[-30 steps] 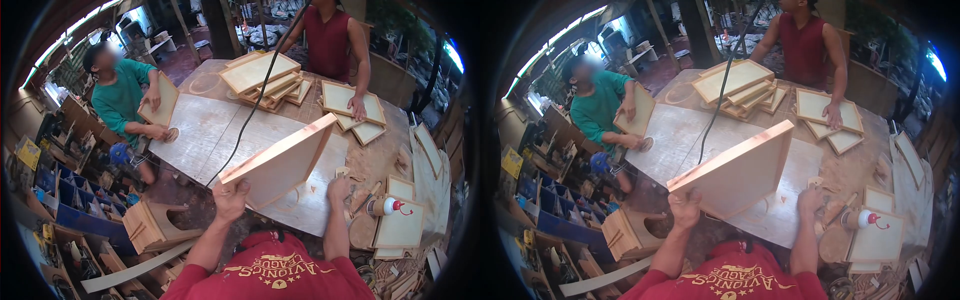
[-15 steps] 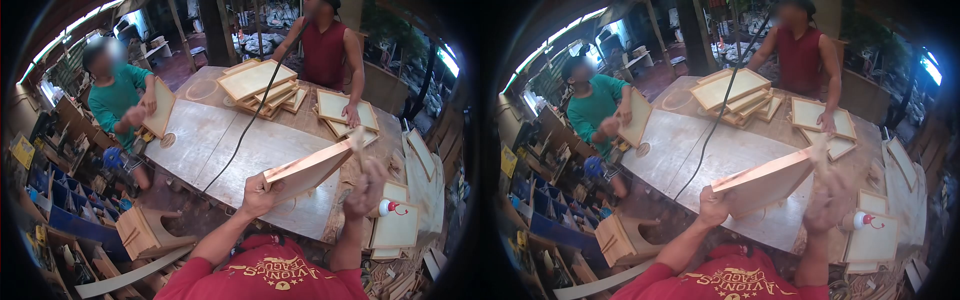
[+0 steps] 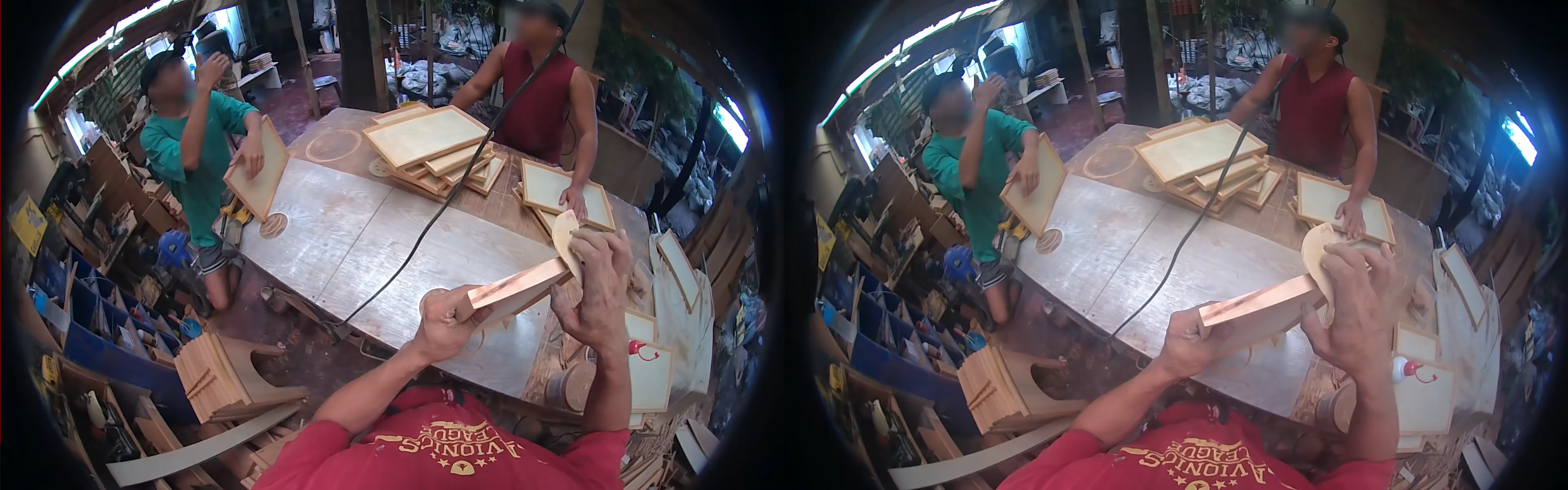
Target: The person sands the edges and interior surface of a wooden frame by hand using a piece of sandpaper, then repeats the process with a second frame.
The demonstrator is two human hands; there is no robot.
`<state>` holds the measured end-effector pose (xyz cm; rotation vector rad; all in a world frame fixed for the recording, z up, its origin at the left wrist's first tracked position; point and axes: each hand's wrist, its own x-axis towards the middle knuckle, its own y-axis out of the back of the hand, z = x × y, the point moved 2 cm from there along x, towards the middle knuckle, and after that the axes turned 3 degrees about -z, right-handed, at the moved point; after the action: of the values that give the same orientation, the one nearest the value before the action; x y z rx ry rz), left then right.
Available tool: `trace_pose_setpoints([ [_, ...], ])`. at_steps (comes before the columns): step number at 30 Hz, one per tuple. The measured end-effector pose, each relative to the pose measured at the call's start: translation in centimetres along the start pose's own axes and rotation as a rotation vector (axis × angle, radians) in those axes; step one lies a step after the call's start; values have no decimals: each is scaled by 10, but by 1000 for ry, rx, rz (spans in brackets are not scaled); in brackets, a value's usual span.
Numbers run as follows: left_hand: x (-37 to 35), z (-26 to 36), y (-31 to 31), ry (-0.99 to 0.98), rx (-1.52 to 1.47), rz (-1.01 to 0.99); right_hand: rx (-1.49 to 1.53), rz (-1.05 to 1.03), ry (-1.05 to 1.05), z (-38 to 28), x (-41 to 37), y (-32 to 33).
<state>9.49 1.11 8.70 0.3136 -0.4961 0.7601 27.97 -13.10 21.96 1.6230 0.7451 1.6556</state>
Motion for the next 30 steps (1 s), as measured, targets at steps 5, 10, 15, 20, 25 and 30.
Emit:
trace_pose_setpoints([
  [5, -2, 3, 3, 116, 10, -66, 88, -102, -10, 2, 4, -3],
  [10, 0, 8, 4, 84, -17, -69, 68, -164, 99, -14, 9, -15],
  [15, -1, 2, 3, -1, -12, 18, 183, -255, 219, -88, 28, -23],
  [20, -6, -3, 5, -24, -110, 0, 172, -131, 320, -116, 30, -37],
  [25, -7, 9, 4, -207, -58, -75, 161, -62, 369, -101, 19, -34],
  [30, -1, 5, 11, -101, 83, -9, 337, -3, 285, -82, 31, -28],
])
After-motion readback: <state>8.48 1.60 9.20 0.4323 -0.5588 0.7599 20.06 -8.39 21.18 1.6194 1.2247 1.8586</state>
